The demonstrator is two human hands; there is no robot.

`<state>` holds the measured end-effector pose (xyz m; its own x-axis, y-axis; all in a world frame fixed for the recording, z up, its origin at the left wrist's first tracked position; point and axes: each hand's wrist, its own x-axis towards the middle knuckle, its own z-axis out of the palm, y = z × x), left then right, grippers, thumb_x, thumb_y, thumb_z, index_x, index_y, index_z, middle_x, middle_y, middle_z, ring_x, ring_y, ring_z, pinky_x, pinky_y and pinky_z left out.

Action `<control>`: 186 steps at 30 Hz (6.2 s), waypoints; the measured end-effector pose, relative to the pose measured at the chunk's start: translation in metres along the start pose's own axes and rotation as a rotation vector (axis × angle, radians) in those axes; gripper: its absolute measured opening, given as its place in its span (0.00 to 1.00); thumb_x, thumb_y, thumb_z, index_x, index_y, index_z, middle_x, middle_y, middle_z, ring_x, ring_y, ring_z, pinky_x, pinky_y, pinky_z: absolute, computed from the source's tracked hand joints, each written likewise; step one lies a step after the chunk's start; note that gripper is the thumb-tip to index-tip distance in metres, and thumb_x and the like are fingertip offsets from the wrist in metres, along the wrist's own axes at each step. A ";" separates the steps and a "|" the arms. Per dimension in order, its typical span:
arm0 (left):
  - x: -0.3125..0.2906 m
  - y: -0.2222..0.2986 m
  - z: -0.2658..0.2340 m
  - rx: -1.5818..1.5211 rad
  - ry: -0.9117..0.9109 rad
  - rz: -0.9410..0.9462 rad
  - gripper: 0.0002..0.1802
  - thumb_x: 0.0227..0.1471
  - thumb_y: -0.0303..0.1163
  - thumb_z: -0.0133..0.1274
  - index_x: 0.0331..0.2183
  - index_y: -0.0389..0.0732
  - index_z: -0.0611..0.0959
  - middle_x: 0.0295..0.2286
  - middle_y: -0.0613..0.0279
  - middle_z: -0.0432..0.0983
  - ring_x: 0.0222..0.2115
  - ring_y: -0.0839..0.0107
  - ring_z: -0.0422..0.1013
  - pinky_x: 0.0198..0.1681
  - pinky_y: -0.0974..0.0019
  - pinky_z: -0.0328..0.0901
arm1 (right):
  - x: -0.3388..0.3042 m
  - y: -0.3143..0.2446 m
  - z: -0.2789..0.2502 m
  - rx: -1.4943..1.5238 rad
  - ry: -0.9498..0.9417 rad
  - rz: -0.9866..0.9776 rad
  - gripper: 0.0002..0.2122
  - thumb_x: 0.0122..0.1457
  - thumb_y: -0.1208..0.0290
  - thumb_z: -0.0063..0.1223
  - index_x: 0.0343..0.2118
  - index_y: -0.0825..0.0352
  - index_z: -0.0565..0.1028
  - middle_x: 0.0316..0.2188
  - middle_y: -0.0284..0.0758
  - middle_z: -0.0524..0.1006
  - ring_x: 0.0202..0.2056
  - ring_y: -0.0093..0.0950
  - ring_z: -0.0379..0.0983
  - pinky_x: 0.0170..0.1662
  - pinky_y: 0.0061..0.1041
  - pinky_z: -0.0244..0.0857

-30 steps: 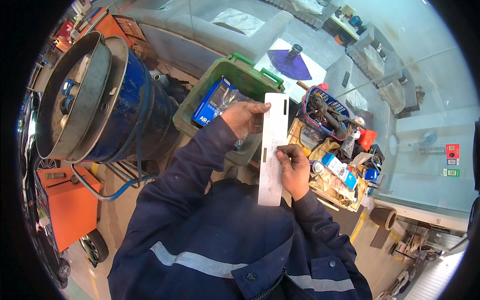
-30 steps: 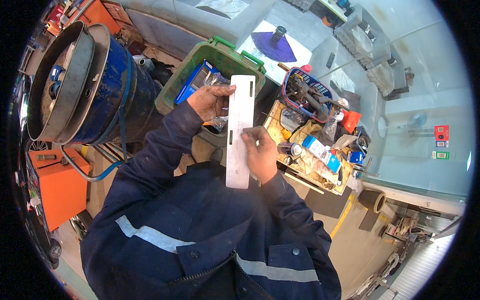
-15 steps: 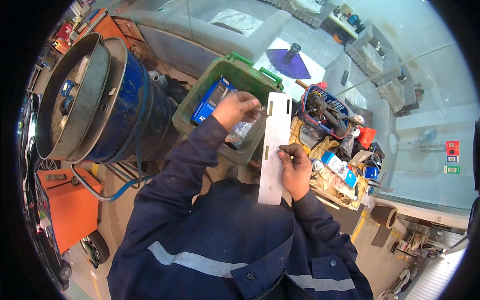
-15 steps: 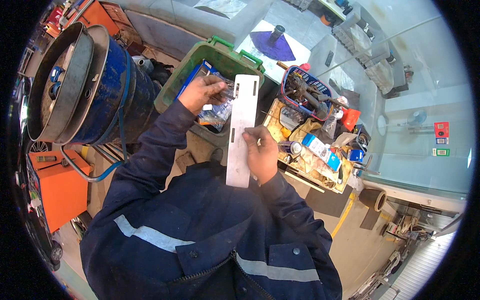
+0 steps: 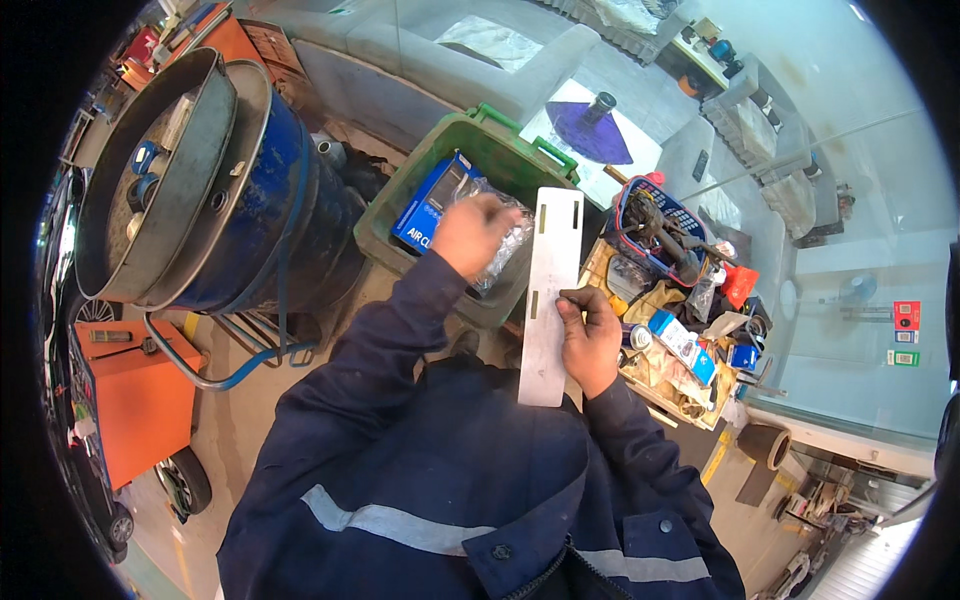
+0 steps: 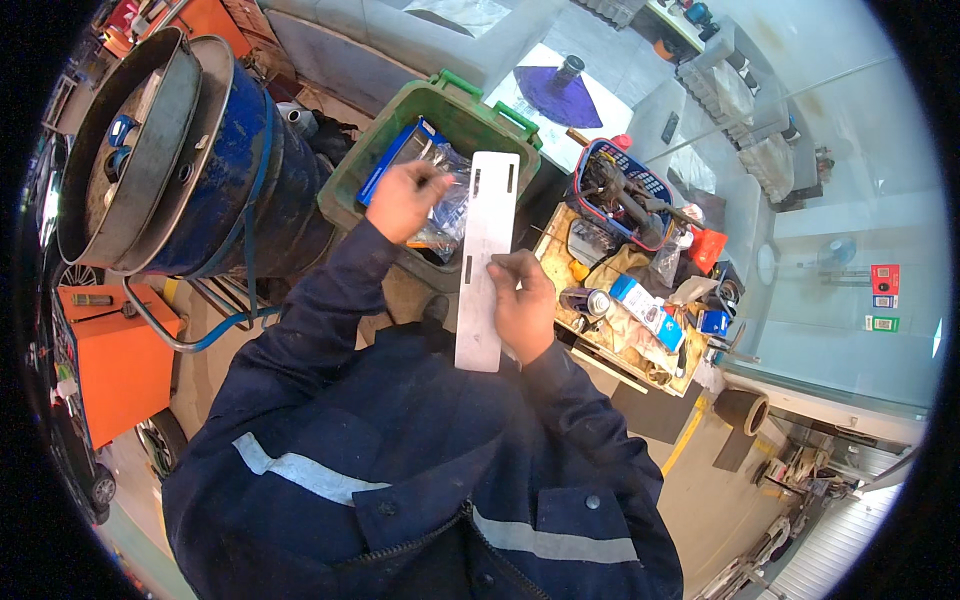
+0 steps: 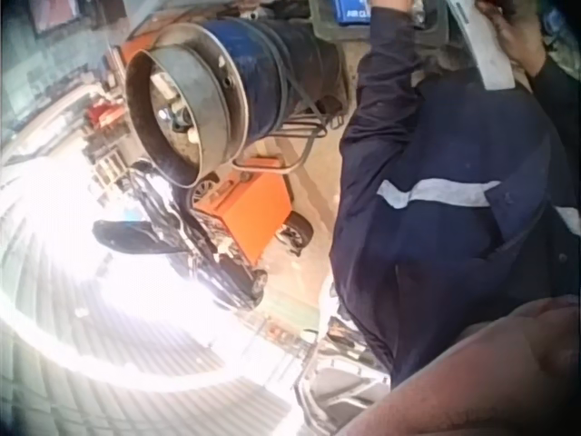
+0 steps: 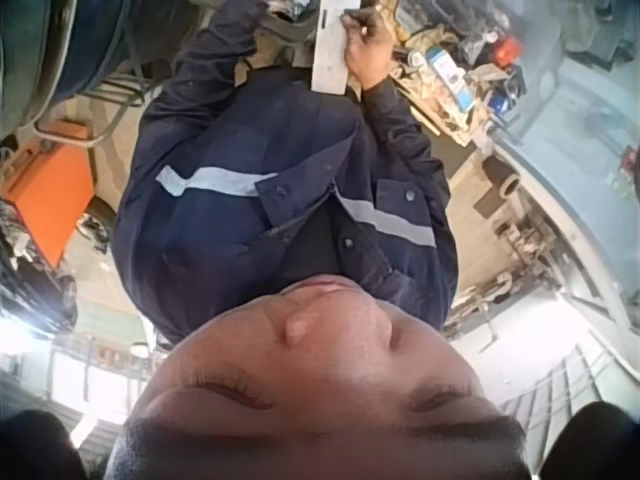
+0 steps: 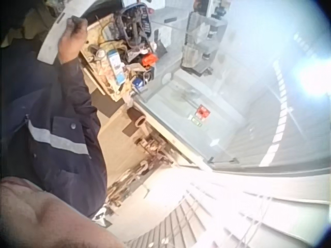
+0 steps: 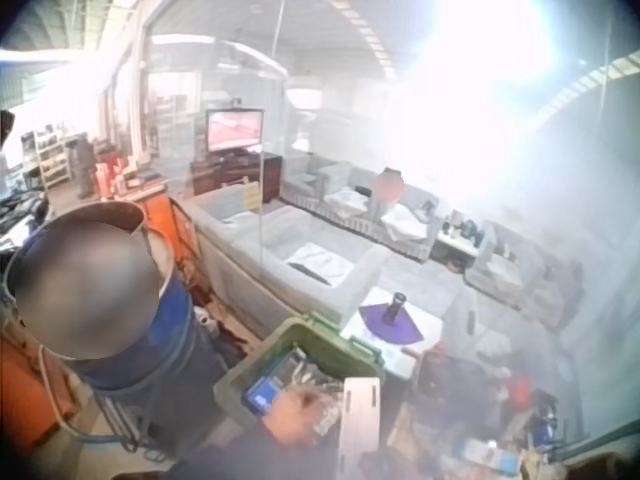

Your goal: The person removes a yellow air filter from a car's engine bay, places it on a workbench, and installs a new white air filter into the engine compartment. The person uses a screwdriver to secure the engine cover after installation.

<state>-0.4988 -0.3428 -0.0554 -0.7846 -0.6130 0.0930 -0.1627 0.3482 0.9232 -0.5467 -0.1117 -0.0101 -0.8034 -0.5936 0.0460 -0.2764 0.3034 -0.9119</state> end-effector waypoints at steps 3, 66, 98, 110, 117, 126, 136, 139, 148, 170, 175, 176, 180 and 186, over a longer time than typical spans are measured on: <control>0.006 -0.021 -0.025 -0.212 0.097 -0.149 0.17 0.58 0.36 0.61 0.39 0.31 0.80 0.27 0.59 0.78 0.27 0.76 0.70 0.31 0.68 0.65 | -0.001 0.016 -0.006 0.024 -0.037 -0.012 0.06 0.64 0.73 0.59 0.38 0.71 0.76 0.32 0.32 0.79 0.35 0.20 0.72 0.42 0.21 0.66; -0.088 0.015 0.030 -1.032 -0.280 -0.405 0.32 0.51 0.20 0.62 0.56 0.29 0.67 0.37 0.53 0.79 0.41 0.68 0.76 0.46 0.67 0.70 | 0.000 0.025 -0.006 -0.035 -0.085 0.067 0.06 0.63 0.73 0.58 0.37 0.71 0.79 0.29 0.38 0.81 0.31 0.24 0.77 0.37 0.25 0.70; -0.104 -0.026 0.038 -0.308 0.195 -0.258 0.13 0.61 0.33 0.59 0.39 0.30 0.81 0.33 0.60 0.80 0.35 0.76 0.74 0.40 0.71 0.69 | 0.026 0.051 0.015 0.033 -0.486 0.458 0.08 0.63 0.72 0.59 0.36 0.72 0.77 0.25 0.28 0.77 0.27 0.17 0.67 0.32 0.20 0.63; -0.009 -0.117 0.048 0.053 -0.020 -0.333 0.34 0.54 0.36 0.63 0.54 0.22 0.70 0.32 0.49 0.82 0.30 0.65 0.78 0.33 0.64 0.69 | -0.083 0.044 -0.094 -0.164 -0.387 0.201 0.08 0.58 0.69 0.60 0.34 0.70 0.78 0.29 0.47 0.77 0.33 0.48 0.75 0.38 0.40 0.68; -0.181 0.000 0.146 0.043 -1.009 -0.261 0.20 0.54 0.27 0.56 0.49 0.33 0.80 0.38 0.56 0.81 0.36 0.66 0.78 0.41 0.64 0.71 | -0.247 0.045 -0.185 -0.420 -0.025 0.021 0.06 0.51 0.73 0.64 0.29 0.66 0.78 0.28 0.38 0.76 0.33 0.40 0.74 0.38 0.37 0.70; -0.426 0.145 0.311 -0.616 -1.379 -1.307 0.25 0.59 0.36 0.59 0.55 0.41 0.73 0.51 0.55 0.75 0.53 0.56 0.72 0.56 0.49 0.69 | -0.537 0.074 -0.250 -0.839 0.299 0.200 0.05 0.47 0.69 0.55 0.27 0.62 0.77 0.31 0.31 0.74 0.37 0.29 0.72 0.41 0.29 0.66; -0.634 0.221 0.530 -0.035 -1.732 -1.148 0.30 0.60 0.33 0.55 0.60 0.39 0.65 0.55 0.51 0.68 0.57 0.56 0.65 0.60 0.46 0.63 | -0.756 0.149 -0.343 -0.811 0.572 0.681 0.06 0.52 0.67 0.56 0.29 0.63 0.78 0.29 0.34 0.76 0.36 0.32 0.75 0.43 0.33 0.67; -0.686 0.243 0.604 0.081 -1.697 -0.923 0.32 0.56 0.29 0.59 0.59 0.34 0.66 0.52 0.47 0.70 0.51 0.54 0.72 0.55 0.49 0.70 | -0.812 0.179 -0.384 -0.558 0.693 0.831 0.12 0.55 0.61 0.60 0.33 0.65 0.78 0.33 0.38 0.78 0.39 0.38 0.77 0.45 0.36 0.69; -0.908 0.362 0.856 -0.120 -1.943 0.450 0.34 0.44 0.23 0.67 0.52 0.33 0.70 0.48 0.47 0.73 0.47 0.58 0.75 0.50 0.59 0.70 | -1.008 0.219 -0.528 0.003 1.295 1.270 0.12 0.58 0.60 0.60 0.37 0.64 0.81 0.35 0.41 0.79 0.39 0.42 0.77 0.42 0.39 0.71; -1.605 0.602 1.122 -0.907 -2.098 1.771 0.33 0.33 0.11 0.63 0.45 0.46 0.77 0.51 0.47 0.69 0.58 0.39 0.65 0.58 0.42 0.65 | -1.597 0.301 -0.759 1.254 2.606 0.392 0.14 0.64 0.59 0.56 0.33 0.68 0.78 0.22 0.33 0.75 0.21 0.23 0.65 0.26 0.23 0.59; -1.791 0.588 1.165 -0.273 -2.202 1.309 0.51 0.41 0.22 0.66 0.64 0.34 0.58 0.59 0.40 0.62 0.60 0.45 0.61 0.60 0.48 0.62 | -1.761 0.322 -0.809 1.044 2.848 0.509 0.14 0.63 0.62 0.54 0.30 0.71 0.77 0.21 0.32 0.75 0.20 0.21 0.65 0.27 0.23 0.59; -1.821 0.583 1.180 -0.075 -2.368 1.085 0.49 0.45 0.23 0.65 0.64 0.33 0.57 0.58 0.43 0.65 0.59 0.49 0.63 0.59 0.49 0.63 | -1.785 0.312 -0.818 1.030 2.887 0.477 0.14 0.62 0.64 0.54 0.30 0.72 0.77 0.22 0.32 0.74 0.22 0.21 0.65 0.27 0.23 0.58; -1.989 0.592 1.191 0.667 -2.902 -0.104 0.36 0.59 0.37 0.58 0.62 0.36 0.63 0.54 0.45 0.71 0.56 0.57 0.69 0.55 0.55 0.65 | -1.891 0.285 -0.817 0.735 3.112 0.777 0.15 0.61 0.64 0.56 0.27 0.74 0.76 0.21 0.33 0.75 0.22 0.22 0.67 0.28 0.25 0.61; -2.250 0.628 1.135 1.168 -3.284 -0.348 0.52 0.56 0.58 0.57 0.67 0.33 0.55 0.62 0.41 0.61 0.62 0.48 0.61 0.62 0.46 0.58 | -2.040 0.274 -0.772 0.238 3.180 1.273 0.16 0.61 0.63 0.59 0.31 0.76 0.77 0.22 0.39 0.77 0.26 0.26 0.71 0.32 0.30 0.66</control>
<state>0.4852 2.0597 -0.1081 0.8945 -0.0375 -0.4455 0.3404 0.7032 0.6242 0.6097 1.7579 -0.0392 0.9237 0.3323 -0.1904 -0.0424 -0.4053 -0.9132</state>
